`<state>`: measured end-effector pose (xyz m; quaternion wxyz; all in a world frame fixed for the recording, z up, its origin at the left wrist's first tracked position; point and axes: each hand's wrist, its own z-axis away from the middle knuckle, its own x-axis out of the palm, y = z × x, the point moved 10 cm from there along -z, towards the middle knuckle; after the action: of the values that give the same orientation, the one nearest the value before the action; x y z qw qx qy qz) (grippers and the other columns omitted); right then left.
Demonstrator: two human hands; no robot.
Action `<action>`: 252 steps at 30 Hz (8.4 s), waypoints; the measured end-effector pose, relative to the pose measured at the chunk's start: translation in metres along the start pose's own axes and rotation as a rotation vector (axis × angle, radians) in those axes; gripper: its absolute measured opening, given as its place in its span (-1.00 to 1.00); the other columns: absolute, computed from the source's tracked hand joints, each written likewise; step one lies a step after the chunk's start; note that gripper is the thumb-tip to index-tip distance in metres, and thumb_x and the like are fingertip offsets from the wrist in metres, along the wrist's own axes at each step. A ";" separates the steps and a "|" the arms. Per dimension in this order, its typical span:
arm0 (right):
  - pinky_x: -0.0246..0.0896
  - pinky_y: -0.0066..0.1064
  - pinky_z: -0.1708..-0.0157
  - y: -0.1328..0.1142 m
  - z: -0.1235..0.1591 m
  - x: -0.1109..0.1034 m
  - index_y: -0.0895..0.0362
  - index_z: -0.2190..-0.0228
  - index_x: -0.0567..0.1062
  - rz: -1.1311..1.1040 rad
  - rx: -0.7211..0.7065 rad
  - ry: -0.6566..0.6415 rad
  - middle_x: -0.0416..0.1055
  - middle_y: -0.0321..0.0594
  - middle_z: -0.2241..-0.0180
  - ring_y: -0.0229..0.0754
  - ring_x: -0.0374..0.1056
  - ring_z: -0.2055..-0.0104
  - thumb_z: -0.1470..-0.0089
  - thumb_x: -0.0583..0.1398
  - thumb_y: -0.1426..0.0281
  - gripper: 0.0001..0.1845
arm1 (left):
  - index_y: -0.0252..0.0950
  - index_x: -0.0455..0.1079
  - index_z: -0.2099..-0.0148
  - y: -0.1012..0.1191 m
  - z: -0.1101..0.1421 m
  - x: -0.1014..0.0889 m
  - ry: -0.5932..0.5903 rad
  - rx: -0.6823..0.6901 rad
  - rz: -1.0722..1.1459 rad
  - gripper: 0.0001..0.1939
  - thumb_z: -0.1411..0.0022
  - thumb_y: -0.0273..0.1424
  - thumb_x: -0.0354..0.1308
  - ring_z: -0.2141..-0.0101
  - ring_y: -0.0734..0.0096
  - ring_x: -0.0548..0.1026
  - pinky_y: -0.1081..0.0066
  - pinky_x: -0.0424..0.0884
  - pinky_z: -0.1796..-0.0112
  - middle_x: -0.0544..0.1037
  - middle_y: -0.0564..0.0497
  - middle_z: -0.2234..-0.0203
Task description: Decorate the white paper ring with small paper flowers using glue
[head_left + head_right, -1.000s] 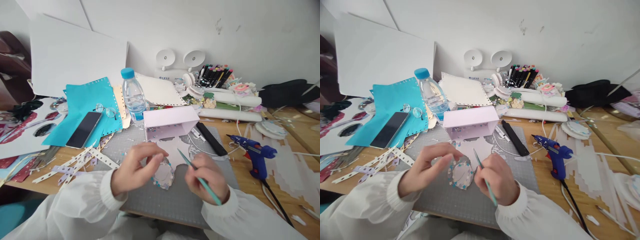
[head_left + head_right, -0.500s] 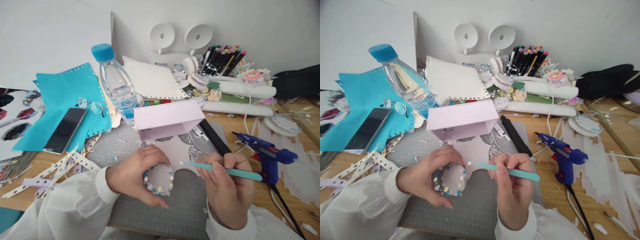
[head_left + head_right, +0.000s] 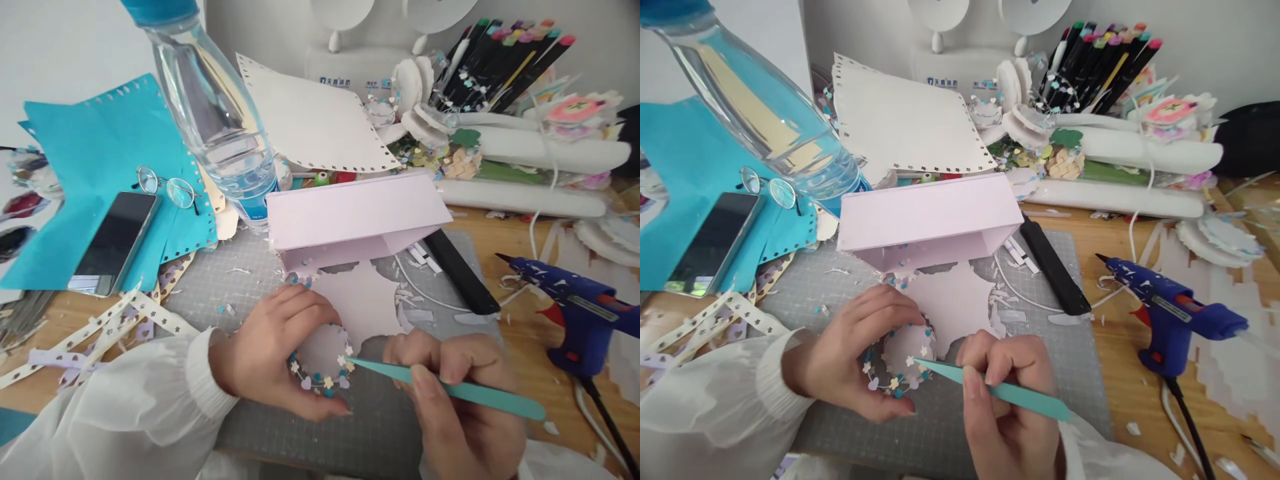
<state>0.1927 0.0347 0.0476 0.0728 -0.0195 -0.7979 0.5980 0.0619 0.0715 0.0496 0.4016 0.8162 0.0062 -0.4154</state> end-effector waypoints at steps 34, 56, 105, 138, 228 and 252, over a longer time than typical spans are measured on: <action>0.11 -0.52 0.62 0.030 -0.004 0.007 0.03 0.40 0.16 -0.116 0.238 -0.120 0.10 -0.40 0.57 -0.31 0.07 0.57 -0.19 0.06 0.46 -0.84 | -0.30 0.31 0.07 0.004 0.002 -0.002 0.036 0.064 0.015 -0.36 0.08 0.03 0.27 0.35 0.21 0.48 0.28 0.38 0.29 0.54 -0.12 0.34; 0.11 -0.48 0.53 0.033 0.004 0.012 0.02 0.36 0.20 -0.269 0.325 -0.172 0.14 -0.39 0.55 -0.31 0.09 0.52 -0.23 0.03 0.46 -0.88 | -0.32 0.33 0.09 0.005 0.002 -0.002 0.054 0.070 0.026 -0.35 0.12 0.02 0.30 0.36 0.21 0.48 0.28 0.38 0.31 0.54 -0.12 0.34; -0.02 -0.55 0.63 0.049 -0.004 0.014 0.04 0.45 0.25 -0.435 0.504 -0.126 0.02 -0.52 0.70 -0.42 -0.10 0.69 -0.22 0.12 0.30 -0.79 | -0.40 0.47 0.07 -0.006 0.021 0.053 -0.461 -0.469 1.238 -0.40 -0.33 -0.02 -0.19 0.26 0.16 0.50 0.22 0.41 0.20 0.57 -0.25 0.22; 0.00 -0.47 0.57 0.028 -0.004 -0.004 0.05 0.45 0.25 -0.390 0.324 -0.028 0.04 -0.44 0.62 -0.35 0.01 0.58 -0.17 0.16 0.38 -0.81 | -0.33 0.37 0.12 -0.017 0.012 0.032 -0.139 -0.396 1.315 -0.75 -0.30 -0.23 0.09 0.26 0.23 0.58 0.29 0.47 0.27 0.54 -0.24 0.15; 0.18 -0.34 0.49 0.026 -0.016 0.005 0.02 0.41 0.41 -0.432 0.418 -0.232 0.26 -0.29 0.55 -0.22 0.19 0.52 -0.15 0.11 0.26 -0.85 | -0.27 0.42 0.36 0.018 -0.002 0.010 -0.179 0.078 0.626 -0.96 -0.09 -0.43 0.22 0.35 0.24 0.52 0.17 0.32 0.06 0.60 -0.12 0.45; 0.26 -0.24 0.33 0.007 0.001 0.012 -0.10 0.23 0.47 -0.043 0.143 -0.482 0.28 -0.20 0.34 -0.13 0.31 0.32 -0.18 0.09 0.38 -0.82 | -0.36 0.51 0.32 -0.022 0.004 -0.009 0.151 -0.230 0.874 -0.96 -0.13 -0.53 0.25 0.35 0.34 0.48 0.37 0.43 0.29 0.54 -0.10 0.47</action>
<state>0.1808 0.0371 0.0417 -0.1058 0.1458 -0.7483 0.6385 0.0457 0.0868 0.0396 0.6254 0.7205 -0.2633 -0.1430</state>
